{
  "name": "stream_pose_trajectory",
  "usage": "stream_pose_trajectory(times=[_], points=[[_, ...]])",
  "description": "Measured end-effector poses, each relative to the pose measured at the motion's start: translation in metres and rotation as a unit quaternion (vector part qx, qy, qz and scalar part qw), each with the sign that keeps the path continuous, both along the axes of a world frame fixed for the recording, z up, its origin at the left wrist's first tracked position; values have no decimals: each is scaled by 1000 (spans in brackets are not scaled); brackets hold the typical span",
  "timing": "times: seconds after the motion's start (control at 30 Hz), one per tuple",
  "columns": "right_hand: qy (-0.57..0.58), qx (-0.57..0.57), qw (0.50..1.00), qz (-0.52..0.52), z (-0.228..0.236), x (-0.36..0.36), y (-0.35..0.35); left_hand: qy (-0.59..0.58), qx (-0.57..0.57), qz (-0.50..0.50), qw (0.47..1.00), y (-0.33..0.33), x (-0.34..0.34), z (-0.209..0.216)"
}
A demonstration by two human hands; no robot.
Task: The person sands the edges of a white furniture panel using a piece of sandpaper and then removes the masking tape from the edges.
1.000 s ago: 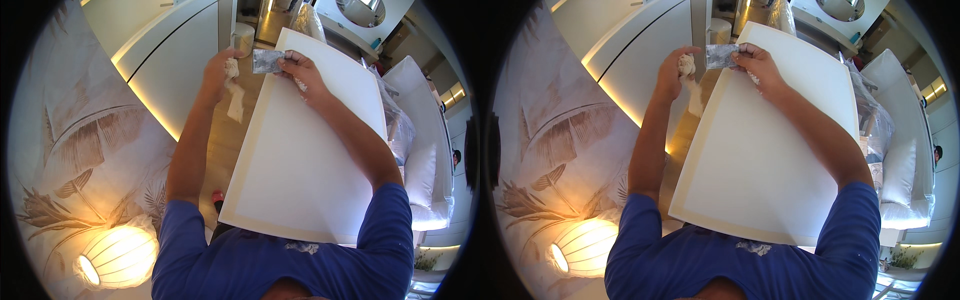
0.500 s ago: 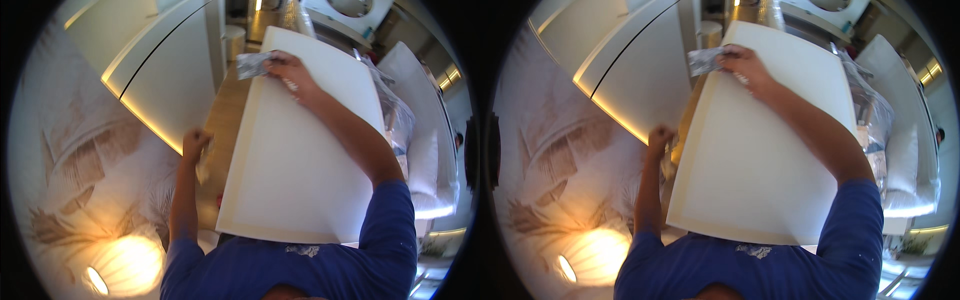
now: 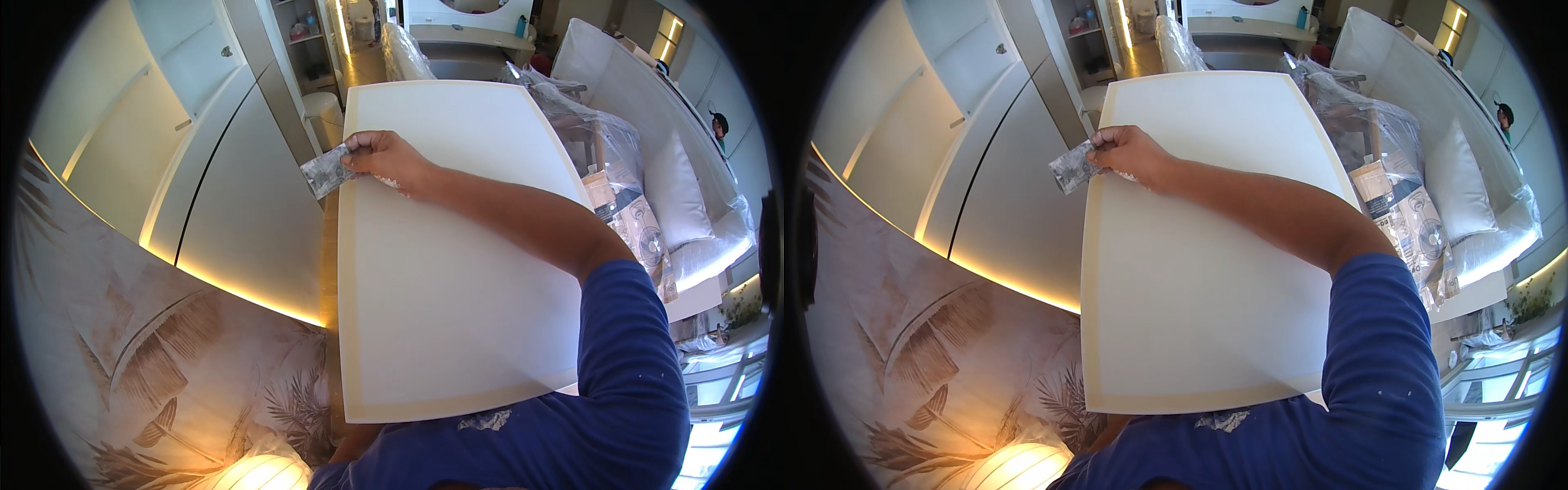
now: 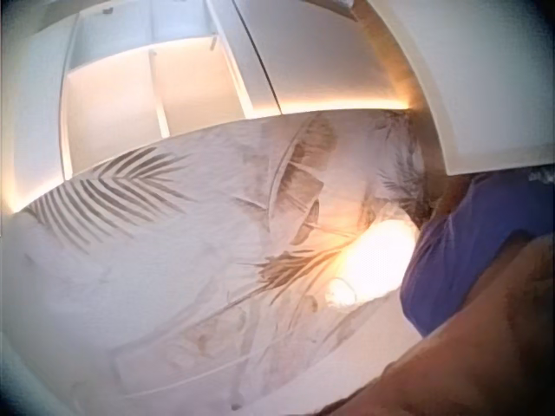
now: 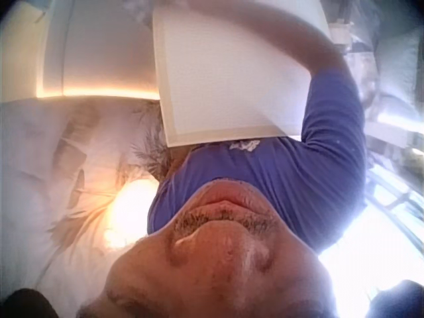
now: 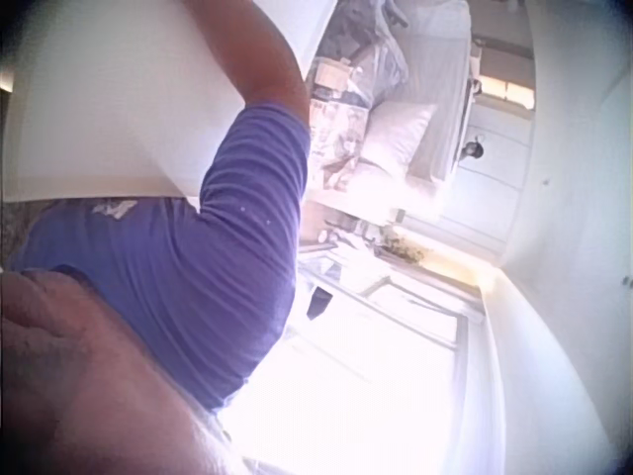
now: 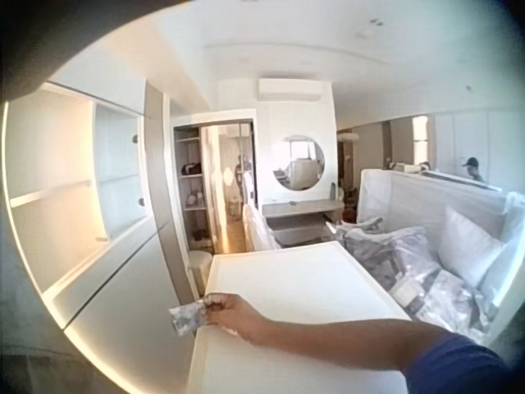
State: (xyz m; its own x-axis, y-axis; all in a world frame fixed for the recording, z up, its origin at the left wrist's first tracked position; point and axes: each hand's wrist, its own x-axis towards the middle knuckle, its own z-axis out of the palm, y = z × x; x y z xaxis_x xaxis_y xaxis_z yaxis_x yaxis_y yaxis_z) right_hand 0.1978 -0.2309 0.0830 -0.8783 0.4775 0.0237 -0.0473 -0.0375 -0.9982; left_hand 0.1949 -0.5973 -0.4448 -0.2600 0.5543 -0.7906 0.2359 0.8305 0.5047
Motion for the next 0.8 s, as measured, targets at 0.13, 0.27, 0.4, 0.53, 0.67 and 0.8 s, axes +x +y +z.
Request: stream_pose_trajectory(times=[0.13, 0.27, 0.4, 0.53, 0.67, 0.8], points=[[17, -15, 1000, 15, -2, -6, -2, 6, -2, -2, 1000, 2, -6, 2], [4, 1, 1000, 8, -2, -2, 2, 10, 1, -4, 1000, 10, -10, 5], [12, 10, 1000, 15, -5, -6, 3, 6, -1, 1, 1000, 9, -7, 1], [7, 43, 999, 6, -5, -10, 2, 6, 1, -3, 1000, 12, -8, -7], [58, 36, 997, 38, -19, -3, 21, 3, -1, -20, 1000, 14, -1, -20], [33, 2, 999, 37, -12, 1, 7, 1, -8, -12, 1000, 3, 6, -29]])
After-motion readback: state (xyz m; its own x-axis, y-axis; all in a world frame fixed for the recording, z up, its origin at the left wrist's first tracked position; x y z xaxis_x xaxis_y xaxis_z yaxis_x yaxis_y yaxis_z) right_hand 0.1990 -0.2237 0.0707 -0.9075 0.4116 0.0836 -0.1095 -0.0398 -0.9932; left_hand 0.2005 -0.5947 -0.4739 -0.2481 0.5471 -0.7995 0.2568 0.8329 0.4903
